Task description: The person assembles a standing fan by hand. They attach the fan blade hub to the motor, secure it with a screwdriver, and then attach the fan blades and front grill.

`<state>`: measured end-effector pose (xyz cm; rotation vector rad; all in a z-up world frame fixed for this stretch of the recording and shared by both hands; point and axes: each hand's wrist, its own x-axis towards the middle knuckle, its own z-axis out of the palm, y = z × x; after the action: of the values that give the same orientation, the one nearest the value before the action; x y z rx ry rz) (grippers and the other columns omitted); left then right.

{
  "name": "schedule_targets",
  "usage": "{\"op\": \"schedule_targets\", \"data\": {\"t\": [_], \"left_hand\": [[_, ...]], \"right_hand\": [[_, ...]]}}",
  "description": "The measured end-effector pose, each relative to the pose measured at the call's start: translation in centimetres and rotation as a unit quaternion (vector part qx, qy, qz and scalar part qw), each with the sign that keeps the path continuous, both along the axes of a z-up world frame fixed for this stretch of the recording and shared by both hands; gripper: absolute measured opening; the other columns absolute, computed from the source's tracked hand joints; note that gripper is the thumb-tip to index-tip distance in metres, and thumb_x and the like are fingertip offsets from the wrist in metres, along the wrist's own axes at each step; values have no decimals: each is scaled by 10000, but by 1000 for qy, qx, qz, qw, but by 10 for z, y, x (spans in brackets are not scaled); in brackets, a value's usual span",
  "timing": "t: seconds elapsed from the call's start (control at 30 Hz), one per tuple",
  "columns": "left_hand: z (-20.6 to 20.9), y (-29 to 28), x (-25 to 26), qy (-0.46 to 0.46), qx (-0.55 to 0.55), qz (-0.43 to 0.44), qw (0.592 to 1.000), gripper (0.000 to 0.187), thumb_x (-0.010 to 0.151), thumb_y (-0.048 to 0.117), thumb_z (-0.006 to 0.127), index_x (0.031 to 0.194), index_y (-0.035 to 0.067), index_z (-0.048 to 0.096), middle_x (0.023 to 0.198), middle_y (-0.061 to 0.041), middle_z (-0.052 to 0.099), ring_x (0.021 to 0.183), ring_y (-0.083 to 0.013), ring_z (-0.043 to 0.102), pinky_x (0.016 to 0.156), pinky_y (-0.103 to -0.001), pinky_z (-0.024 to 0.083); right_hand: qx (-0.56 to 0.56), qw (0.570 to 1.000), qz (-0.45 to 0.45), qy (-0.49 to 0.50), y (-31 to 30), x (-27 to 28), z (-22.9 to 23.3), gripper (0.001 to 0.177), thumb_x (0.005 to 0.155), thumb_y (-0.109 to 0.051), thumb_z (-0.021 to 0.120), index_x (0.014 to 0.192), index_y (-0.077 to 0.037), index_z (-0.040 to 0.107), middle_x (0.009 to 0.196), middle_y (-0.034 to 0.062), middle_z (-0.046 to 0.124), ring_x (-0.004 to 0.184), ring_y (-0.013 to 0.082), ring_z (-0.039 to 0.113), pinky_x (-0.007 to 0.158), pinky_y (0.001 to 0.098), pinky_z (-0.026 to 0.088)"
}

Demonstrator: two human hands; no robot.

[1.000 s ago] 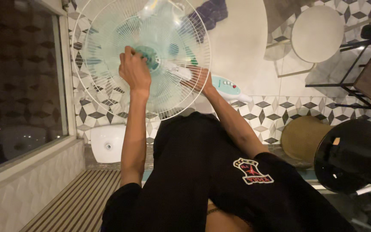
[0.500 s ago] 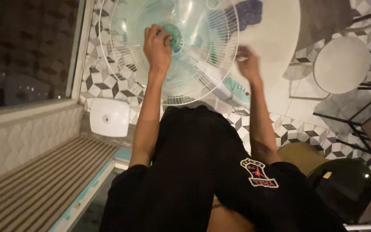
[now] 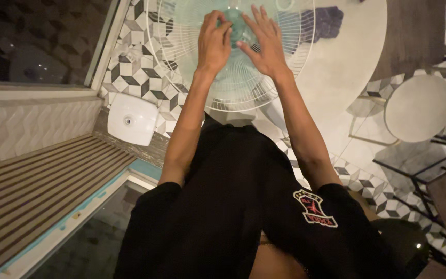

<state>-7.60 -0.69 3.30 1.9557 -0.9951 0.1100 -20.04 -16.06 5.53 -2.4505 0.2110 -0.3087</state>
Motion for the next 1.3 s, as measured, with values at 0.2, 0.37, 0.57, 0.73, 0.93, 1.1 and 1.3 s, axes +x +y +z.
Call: {"op": "schedule_targets", "data": {"t": [0.2, 0.37, 0.57, 0.73, 0.93, 1.1, 1.3], "left_hand": [[-7, 14, -33, -27, 7, 146, 989, 560, 835, 190, 814, 1325, 74, 572, 1287, -172, 466, 1274, -396, 442, 1036, -550, 386], [-40, 20, -46, 33, 70, 188, 979, 917, 896, 478, 834, 1511, 1, 348, 1442, -251, 300, 1357, -476, 309, 1132, -625, 313], [-50, 20, -42, -13, 192, 156, 969, 671, 990, 562, 706, 1485, 139, 546, 1611, -280, 147, 1451, -559, 125, 1136, -732, 111], [-41, 28, -49, 14, 175, 157, 972, 634, 957, 557, 714, 1444, 167, 597, 1622, -244, 156, 1490, -519, 131, 1175, -717, 85], [-33, 37, -46, 59, 195, 174, 963, 630, 890, 440, 731, 1430, 148, 590, 1586, -190, 304, 1490, -462, 219, 1158, -701, 174], [-33, 67, -16, -100, 92, 371, 919, 614, 1017, 336, 707, 1509, 95, 428, 1566, -247, 275, 1491, -459, 272, 1220, -636, 277], [-41, 99, 30, 17, 126, 363, 923, 610, 1062, 267, 607, 1543, 52, 300, 1420, -339, 473, 1201, -500, 561, 970, -593, 483]], "right_hand": [[1, 1000, 8, 17, -14, -1, -14, 706, 1065, -453, 673, 1642, -161, 389, 1731, 140, 256, 1625, 335, 162, 1306, 532, 134], [-4, 1000, 10, 12, -16, -6, -21, 661, 1103, -404, 646, 1653, -151, 381, 1739, 138, 265, 1632, 336, 163, 1314, 536, 125], [-133, 959, -219, -122, -39, -43, -31, 479, 1001, -217, 748, 1447, -163, 584, 1571, 126, 472, 1493, 339, 393, 1279, 516, 248], [-9, 922, -351, -161, -93, -72, -63, 418, 957, -194, 665, 1305, 17, 569, 1206, 251, 639, 1143, 409, 568, 951, 500, 441], [136, 939, -271, -164, -105, -71, -113, 314, 1141, -272, 422, 1119, -32, 623, 904, 156, 763, 793, 277, 753, 722, 404, 576], [124, 929, -293, -187, -84, -69, -98, 300, 1130, -271, 403, 1105, -40, 592, 862, 136, 777, 757, 258, 779, 674, 391, 583], [115, 932, -297, -172, -73, -73, -88, 301, 1149, -255, 397, 1108, -41, 605, 850, 126, 780, 722, 220, 778, 645, 363, 586]]}}
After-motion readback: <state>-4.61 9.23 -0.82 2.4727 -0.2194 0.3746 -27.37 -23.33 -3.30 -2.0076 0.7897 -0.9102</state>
